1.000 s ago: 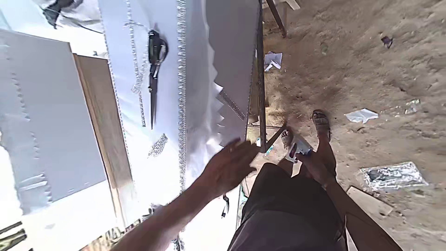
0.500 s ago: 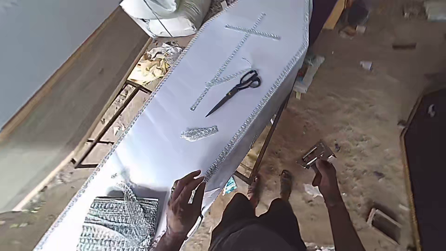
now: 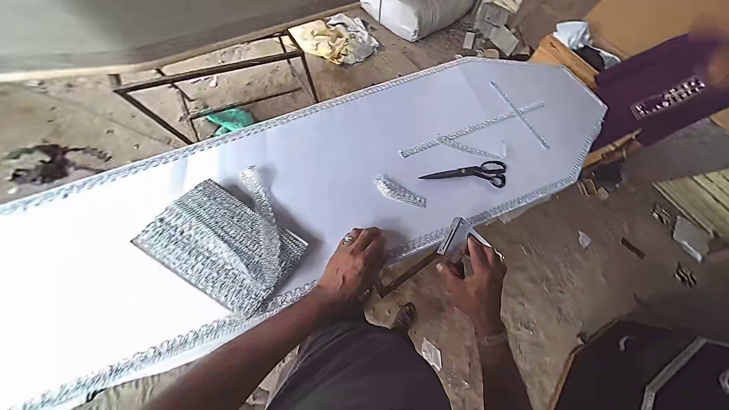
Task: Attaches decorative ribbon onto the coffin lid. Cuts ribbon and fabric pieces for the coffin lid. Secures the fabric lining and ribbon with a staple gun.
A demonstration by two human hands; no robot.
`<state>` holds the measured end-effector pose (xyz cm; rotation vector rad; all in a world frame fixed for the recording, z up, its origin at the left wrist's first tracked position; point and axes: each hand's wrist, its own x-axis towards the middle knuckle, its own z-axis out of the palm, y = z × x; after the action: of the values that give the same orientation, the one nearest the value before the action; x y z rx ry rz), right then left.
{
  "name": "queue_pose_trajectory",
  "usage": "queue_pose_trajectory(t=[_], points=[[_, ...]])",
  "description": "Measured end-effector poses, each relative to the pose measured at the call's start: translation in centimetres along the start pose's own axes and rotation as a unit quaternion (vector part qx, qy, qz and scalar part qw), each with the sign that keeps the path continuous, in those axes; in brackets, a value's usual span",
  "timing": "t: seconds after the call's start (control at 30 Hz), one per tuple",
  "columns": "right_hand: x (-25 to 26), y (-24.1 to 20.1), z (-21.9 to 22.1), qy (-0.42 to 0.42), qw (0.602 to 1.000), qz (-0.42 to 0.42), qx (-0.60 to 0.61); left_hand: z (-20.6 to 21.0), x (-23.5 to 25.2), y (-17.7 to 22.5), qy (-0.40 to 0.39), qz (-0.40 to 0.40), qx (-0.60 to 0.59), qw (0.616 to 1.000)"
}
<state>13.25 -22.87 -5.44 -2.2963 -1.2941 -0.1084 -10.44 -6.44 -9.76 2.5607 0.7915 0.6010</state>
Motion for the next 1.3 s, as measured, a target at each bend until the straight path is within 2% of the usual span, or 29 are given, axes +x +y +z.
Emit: queue_pose_trajectory(t=[0.07, 0.17, 0.2, 0.3, 0.4, 0.5, 0.57, 0.67, 0.73, 0.8, 0.87, 0.93, 1.0, 1.13, 1.23, 1.3], points=[[-0.4, -1.4, 0.4, -0.009, 1.0, 0.003, 0.027, -0.9, 0.6, -0.1, -0.035, -0.02, -0.035, 0.999], [-2.0, -2.9, 0.1, -0.005, 0.997, 0.018, 0.074, -5.1, 4.7, 0.6, -0.182, -0.078, -0.066, 0.978], [-2.7, -3.2, 0.0, -0.004, 0.996, 0.023, 0.082, -6.0, 6.3, 0.4, -0.181, -0.081, -0.063, 0.978], [-4.7, -3.8, -0.2, -0.004, 0.995, 0.046, 0.089, -6.2, 11.5, -1.9, -0.11, -0.027, -0.004, 0.994], [-7.1, -3.6, -0.9, -0.008, 0.992, 0.084, 0.094, -4.8, 15.0, -3.1, -0.144, -0.004, 0.046, 0.989], [-9.4, -2.6, -1.8, 0.01, 0.991, 0.107, 0.081, -2.7, 15.4, -2.9, -0.166, 0.013, 0.085, 0.982], [-10.9, -2.0, -2.3, 0.025, 0.987, 0.13, 0.087, -1.9, 14.8, -3.1, -0.134, 0.031, 0.081, 0.987], [-12.6, -0.7, -3.6, 0.036, 0.974, 0.188, 0.123, -2.7, 13.2, -2.4, -0.035, 0.029, 0.007, 0.999], [-12.5, -0.1, -4.4, 0.034, 0.955, 0.24, 0.171, -4.6, 11.7, -1.1, 0.042, -0.019, -0.101, 0.994], [-11.7, 0.2, -5.0, 0.03, 0.94, 0.268, 0.209, -6.0, 9.6, 1.2, 0.111, -0.063, -0.226, 0.966], [-9.5, 0.3, -5.1, 0.012, 0.962, 0.203, 0.182, -6.4, 7.0, 4.5, 0.138, -0.085, -0.314, 0.936], [-6.1, 0.1, -4.5, -0.005, 0.993, 0.061, 0.099, -5.8, 3.8, 7.9, 0.094, -0.082, -0.389, 0.913], [-2.0, -0.2, -3.4, -0.046, 0.996, -0.069, 0.016, -4.9, 0.7, 10.3, 0.064, -0.087, -0.418, 0.902], [4.6, -3.6, 0.2, -0.164, 0.951, -0.261, -0.019, -5.0, -3.8, 11.9, 0.151, -0.061, -0.351, 0.922], [7.0, -7.2, 2.8, -0.225, 0.922, -0.315, -0.016, -5.7, -5.5, 12.0, 0.213, -0.041, -0.327, 0.92], [7.5, -8.4, 4.5, -0.25, 0.91, -0.329, -0.015, -5.8, -6.3, 12.0, 0.219, -0.075, -0.348, 0.908]])
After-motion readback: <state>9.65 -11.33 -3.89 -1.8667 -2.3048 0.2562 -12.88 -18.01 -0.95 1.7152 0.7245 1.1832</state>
